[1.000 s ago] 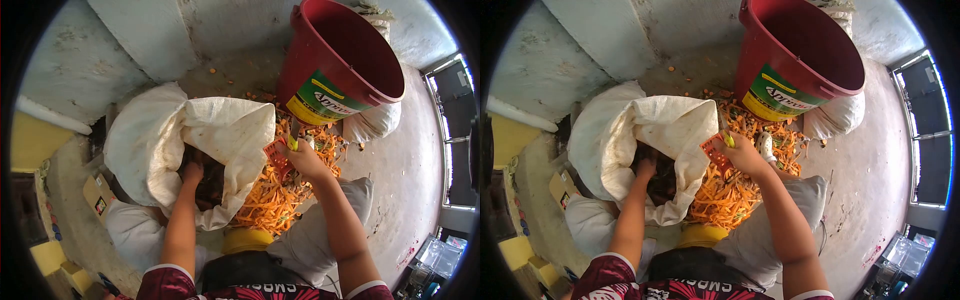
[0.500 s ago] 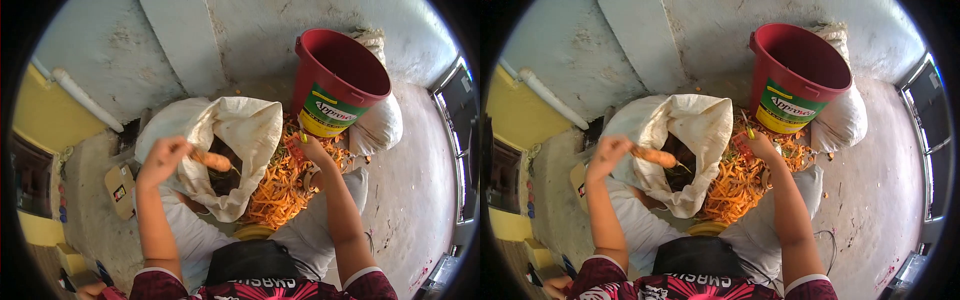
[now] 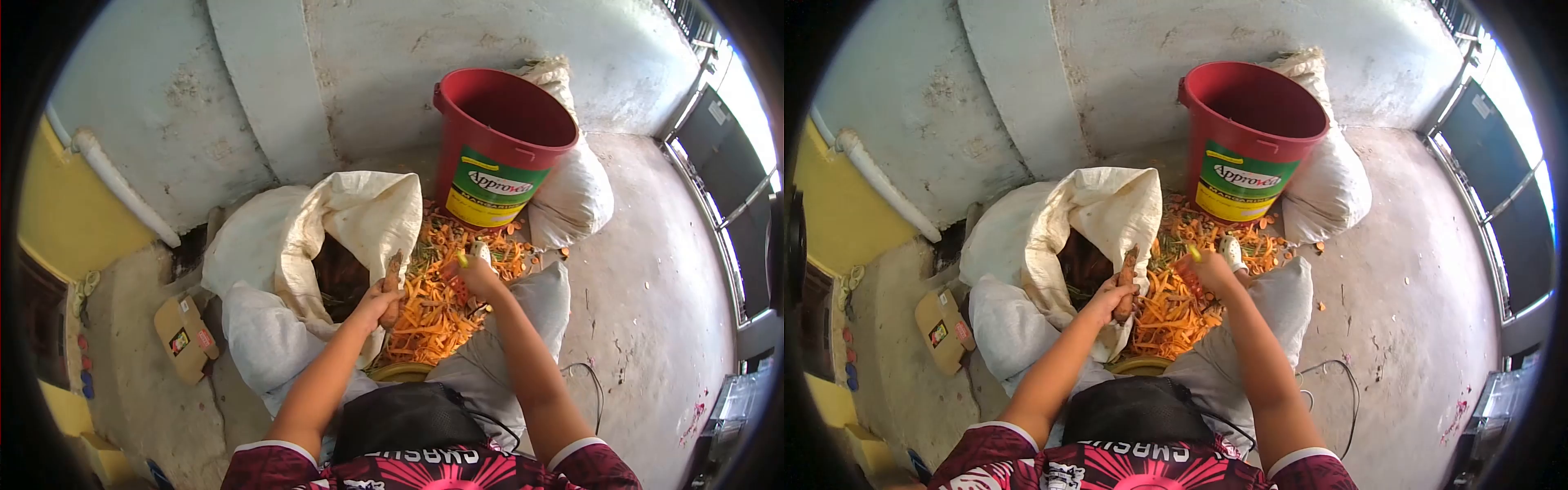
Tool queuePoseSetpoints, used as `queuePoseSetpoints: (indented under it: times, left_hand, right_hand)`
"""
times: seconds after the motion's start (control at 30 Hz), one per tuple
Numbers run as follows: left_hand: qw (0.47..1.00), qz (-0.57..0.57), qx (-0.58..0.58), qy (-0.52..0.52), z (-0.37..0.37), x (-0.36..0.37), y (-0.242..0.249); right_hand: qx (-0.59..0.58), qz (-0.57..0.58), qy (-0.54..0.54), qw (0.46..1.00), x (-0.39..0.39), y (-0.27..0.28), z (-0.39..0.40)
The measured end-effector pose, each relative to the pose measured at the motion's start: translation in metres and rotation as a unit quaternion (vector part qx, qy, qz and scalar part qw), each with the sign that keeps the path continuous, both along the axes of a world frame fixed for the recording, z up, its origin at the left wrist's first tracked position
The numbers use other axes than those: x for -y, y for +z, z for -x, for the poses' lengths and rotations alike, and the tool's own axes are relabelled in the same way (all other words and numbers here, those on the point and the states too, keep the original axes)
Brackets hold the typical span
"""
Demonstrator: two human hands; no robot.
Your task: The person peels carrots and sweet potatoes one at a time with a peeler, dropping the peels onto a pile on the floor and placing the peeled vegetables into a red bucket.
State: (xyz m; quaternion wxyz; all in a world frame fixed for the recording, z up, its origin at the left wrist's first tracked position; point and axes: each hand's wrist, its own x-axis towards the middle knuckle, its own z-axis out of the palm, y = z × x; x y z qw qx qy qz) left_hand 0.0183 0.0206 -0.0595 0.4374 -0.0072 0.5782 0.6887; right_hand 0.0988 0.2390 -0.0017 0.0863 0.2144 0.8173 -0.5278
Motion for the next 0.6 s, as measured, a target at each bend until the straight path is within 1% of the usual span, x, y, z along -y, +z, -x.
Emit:
queuePoseSetpoints:
  times: [0.03, 0.07, 0.13, 0.17, 0.27, 0.33, 0.37, 0.43, 0.53, 0.6]
  left_hand:
    - [0.999, 0.019, -0.021, -0.032, -0.001, 0.002, 0.01]
    - [0.997, 0.041, -0.047, -0.038, -0.003, 0.002, 0.021]
    - [0.983, 0.076, -0.158, -0.05, -0.004, 0.003, 0.021]
    - [0.971, 0.091, -0.212, -0.054, -0.004, 0.003, 0.021]
    - [0.969, 0.093, -0.218, -0.063, -0.003, 0.001, 0.012]
    - [0.98, 0.063, -0.175, -0.071, -0.008, 0.001, 0.024]
    - [0.984, 0.049, -0.154, -0.074, -0.009, 0.002, 0.029]
    - [0.978, 0.059, -0.183, -0.077, -0.008, 0.005, 0.027]
    - [0.973, 0.065, -0.203, -0.093, -0.008, 0.009, 0.036]
    - [0.971, 0.071, -0.201, -0.106, -0.007, 0.009, 0.04]
  right_hand:
    - [0.032, 0.005, 0.011, 0.999, 0.011, 0.005, -0.005]
    - [0.048, -0.015, 0.03, 0.998, 0.021, 0.004, -0.007]
    - [0.08, -0.057, 0.071, 0.993, 0.042, 0.001, -0.011]
    - [0.032, -0.207, 0.122, 0.97, 0.047, -0.027, -0.008]
    - [0.013, -0.255, 0.108, 0.961, 0.071, -0.02, -0.009]
    - [0.006, -0.263, 0.092, 0.96, 0.075, -0.024, -0.007]
    - [0.004, -0.256, 0.102, 0.961, 0.073, -0.028, -0.005]
    - [-0.001, -0.24, 0.122, 0.963, 0.069, -0.033, -0.001]
    - [0.017, -0.281, 0.132, 0.95, 0.069, -0.03, 0.0]
    - [0.046, -0.285, 0.117, 0.95, 0.067, -0.022, 0.006]
